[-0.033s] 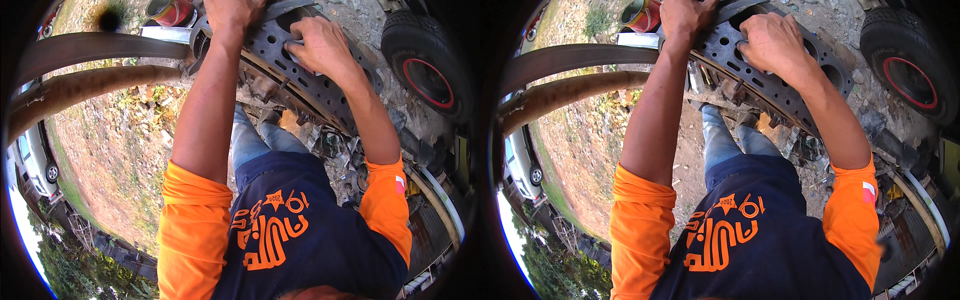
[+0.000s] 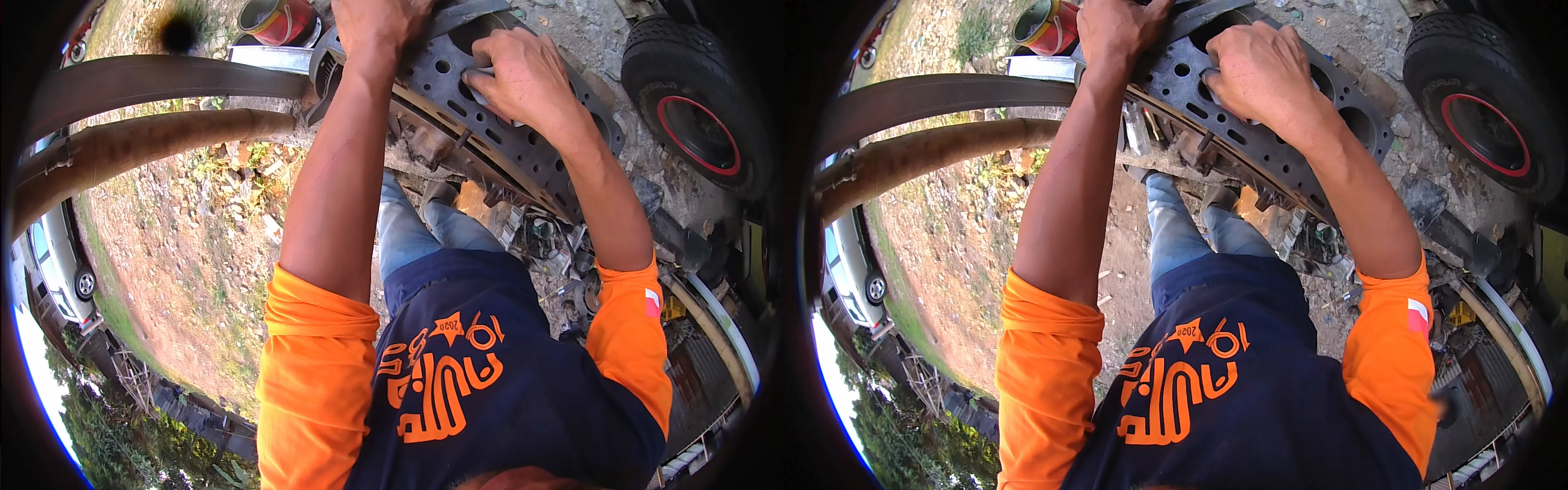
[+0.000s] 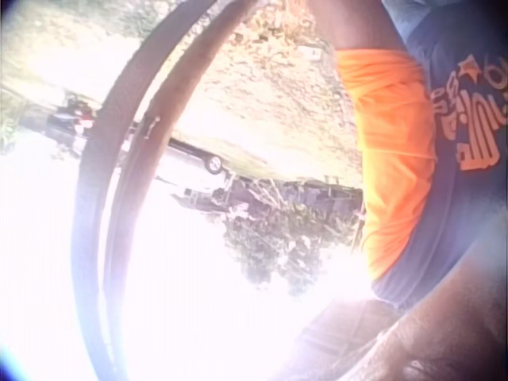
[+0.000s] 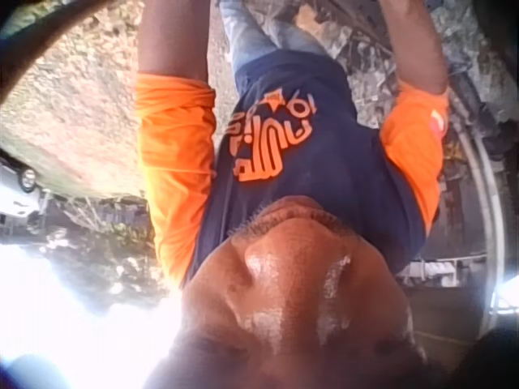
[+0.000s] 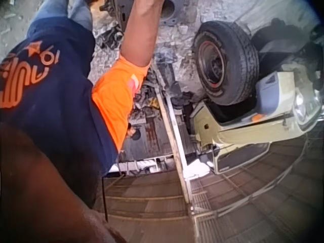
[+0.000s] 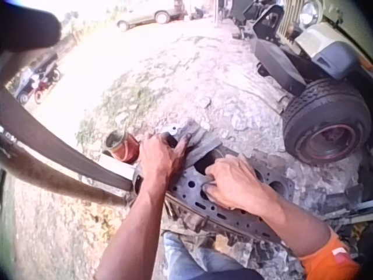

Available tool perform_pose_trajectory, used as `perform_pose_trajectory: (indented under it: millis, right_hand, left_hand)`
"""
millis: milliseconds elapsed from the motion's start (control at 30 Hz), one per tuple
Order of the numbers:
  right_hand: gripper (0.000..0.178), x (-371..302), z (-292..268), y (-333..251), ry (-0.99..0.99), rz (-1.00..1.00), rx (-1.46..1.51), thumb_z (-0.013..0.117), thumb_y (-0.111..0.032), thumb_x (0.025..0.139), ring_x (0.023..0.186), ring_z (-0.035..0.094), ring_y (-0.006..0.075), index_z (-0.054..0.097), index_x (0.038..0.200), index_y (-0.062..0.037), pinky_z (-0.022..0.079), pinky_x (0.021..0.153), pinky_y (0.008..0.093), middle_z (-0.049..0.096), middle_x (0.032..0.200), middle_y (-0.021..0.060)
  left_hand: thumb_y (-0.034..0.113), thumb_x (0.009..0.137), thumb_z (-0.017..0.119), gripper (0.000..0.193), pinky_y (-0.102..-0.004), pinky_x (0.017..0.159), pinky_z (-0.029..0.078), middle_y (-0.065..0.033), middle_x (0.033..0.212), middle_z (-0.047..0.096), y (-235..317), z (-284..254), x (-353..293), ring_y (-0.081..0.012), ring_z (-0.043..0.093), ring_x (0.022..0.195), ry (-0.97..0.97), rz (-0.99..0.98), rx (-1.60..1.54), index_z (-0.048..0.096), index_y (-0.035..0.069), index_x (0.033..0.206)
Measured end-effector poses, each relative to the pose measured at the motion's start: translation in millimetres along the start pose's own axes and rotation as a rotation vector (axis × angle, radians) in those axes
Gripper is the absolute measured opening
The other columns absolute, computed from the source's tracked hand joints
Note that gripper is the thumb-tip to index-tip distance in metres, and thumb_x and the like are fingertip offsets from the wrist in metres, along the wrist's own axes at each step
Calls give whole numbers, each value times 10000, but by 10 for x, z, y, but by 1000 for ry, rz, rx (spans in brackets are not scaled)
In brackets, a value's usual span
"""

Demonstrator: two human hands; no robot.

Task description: The person is sanding the surface of an engine block by hand using a piece of sandpaper.

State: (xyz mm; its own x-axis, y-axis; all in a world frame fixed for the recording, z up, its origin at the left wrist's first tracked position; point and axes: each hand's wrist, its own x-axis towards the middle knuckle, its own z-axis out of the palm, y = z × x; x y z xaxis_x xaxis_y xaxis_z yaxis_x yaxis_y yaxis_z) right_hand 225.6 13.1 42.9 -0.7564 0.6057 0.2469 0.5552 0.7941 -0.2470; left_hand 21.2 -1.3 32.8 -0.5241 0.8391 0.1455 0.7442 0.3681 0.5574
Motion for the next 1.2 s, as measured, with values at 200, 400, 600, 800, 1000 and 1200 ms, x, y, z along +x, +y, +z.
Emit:
perform_pose_trajectory:
  millis: [200,400,600,800,1000,1200]
  right_hand:
    - [200,7,-59,-20,-163,68,-7,784,-250,813,920,729,396,752,837,-54,513,895,533,746,816,166]
    - [193,56,-142,19,-223,141,36,785,-232,806,898,731,406,745,835,-46,513,869,526,741,817,177]
    - [227,53,-111,33,-258,139,29,819,-259,805,971,738,374,771,902,-59,509,886,536,770,899,153]
    - [241,39,-70,-9,-192,64,-14,807,-254,827,971,741,359,790,962,-56,498,923,528,781,950,148]
    - [236,33,-75,-15,-209,96,-18,811,-265,806,937,744,364,776,904,-54,503,883,531,766,862,152]
    - [225,67,-105,40,-240,128,4,820,-236,780,940,740,371,785,919,-62,509,872,533,764,846,141]
  left_hand:
    - [544,865,759,548,-504,868,572,-271,934,749,-14,23,-44,-434,724,933,46,11,46,805,-1,899]
    - [540,872,758,540,-501,877,568,-271,927,750,-47,13,-6,-436,713,944,63,35,45,810,4,912]
    - [523,879,757,521,-494,881,567,-269,930,750,-98,24,-12,-427,710,955,68,51,71,810,6,919]
    - [512,876,761,512,-490,865,575,-262,917,754,-32,7,-44,-423,722,928,86,66,65,808,4,918]
    - [519,869,762,516,-488,841,586,-252,903,761,6,8,-27,-420,741,888,16,15,38,808,7,920]
    - [513,869,763,512,-485,828,589,-253,900,759,-25,6,-16,-415,742,881,26,10,40,804,4,905]
